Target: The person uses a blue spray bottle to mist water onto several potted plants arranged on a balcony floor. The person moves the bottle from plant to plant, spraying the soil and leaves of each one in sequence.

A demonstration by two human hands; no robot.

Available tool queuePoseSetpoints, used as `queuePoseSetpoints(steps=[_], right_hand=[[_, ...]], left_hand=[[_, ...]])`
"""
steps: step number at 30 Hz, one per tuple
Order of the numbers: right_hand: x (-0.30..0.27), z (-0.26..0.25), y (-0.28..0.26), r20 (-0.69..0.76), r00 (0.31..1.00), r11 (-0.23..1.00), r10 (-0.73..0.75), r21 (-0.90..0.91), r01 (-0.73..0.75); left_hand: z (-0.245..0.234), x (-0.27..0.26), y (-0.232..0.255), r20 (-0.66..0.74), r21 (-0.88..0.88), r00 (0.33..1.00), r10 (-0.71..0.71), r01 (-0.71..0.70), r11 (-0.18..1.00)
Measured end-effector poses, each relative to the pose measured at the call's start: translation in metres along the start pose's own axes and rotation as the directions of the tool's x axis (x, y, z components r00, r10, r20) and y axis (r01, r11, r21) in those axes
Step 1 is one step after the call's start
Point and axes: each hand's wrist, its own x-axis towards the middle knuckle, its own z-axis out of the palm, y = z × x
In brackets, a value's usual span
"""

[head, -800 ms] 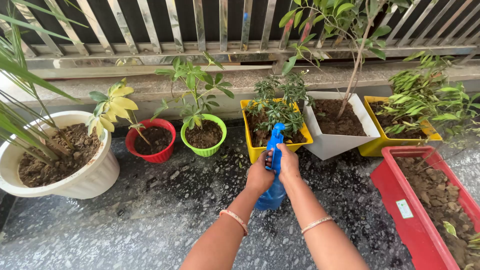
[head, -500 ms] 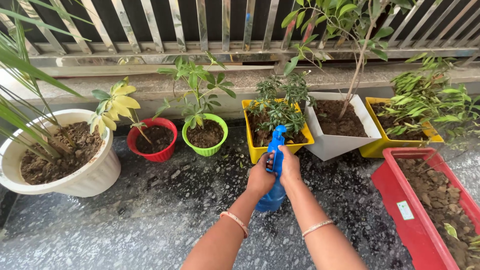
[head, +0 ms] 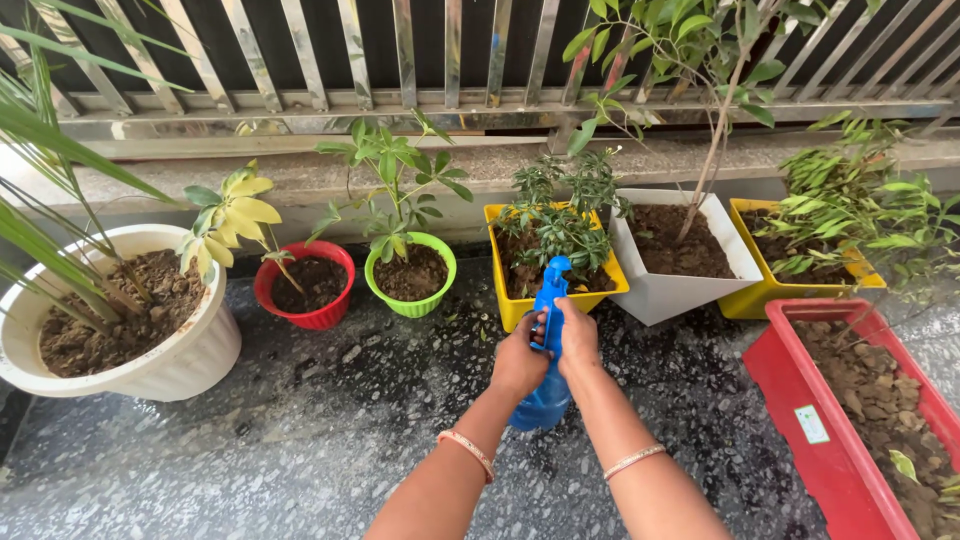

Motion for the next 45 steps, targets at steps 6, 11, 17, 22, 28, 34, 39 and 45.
queuePoseSetpoints(steps=[6,11,17,22,28,34,39,45], right_hand=[[-0.003,0.003,-0.001,-0.024,1.0,1.0,0.004,-0.022,-0.004],[-0.014,0.012,-0.005,0.07,0.997,0.999,0.038,-0.019,-0.037],[-0.02,0.061,-0.001,0.287,0.957,0.998,0.037,-0.051,-0.023],[-0.01,0.097,0.012,0.338,0.939,0.982,0.065,-0.187,-0.001],[-0.005,0.118,0.028,0.384,0.915,0.979,0.122,-0.198,-0.048],[-0.007,0.128,0.036,0.399,0.906,0.969,0.14,-0.245,-0.042],[-0.006,0.129,0.038,0.364,0.916,0.962,0.171,-0.264,-0.075],[-0.006,0.127,0.04,0.347,0.922,0.956,0.171,-0.284,-0.071]], left_hand=[[-0.002,0.0,-0.001,0.017,-0.061,1.0,-0.024,0.025,0.998],[-0.016,-0.007,-0.001,-0.048,-0.13,0.999,-0.004,-0.003,0.991],[-0.053,-0.012,-0.002,-0.24,-0.174,0.96,-0.141,0.1,0.98],[-0.076,-0.006,-0.011,-0.358,-0.133,0.926,-0.116,0.073,0.988],[-0.094,0.001,-0.032,-0.392,-0.11,0.909,-0.139,0.103,0.989],[-0.102,0.0,-0.044,-0.384,-0.137,0.909,-0.162,0.118,0.984],[-0.103,0.0,-0.047,-0.387,-0.134,0.909,-0.158,0.114,0.984],[-0.1,-0.001,-0.049,-0.367,-0.167,0.916,-0.162,0.107,0.98]])
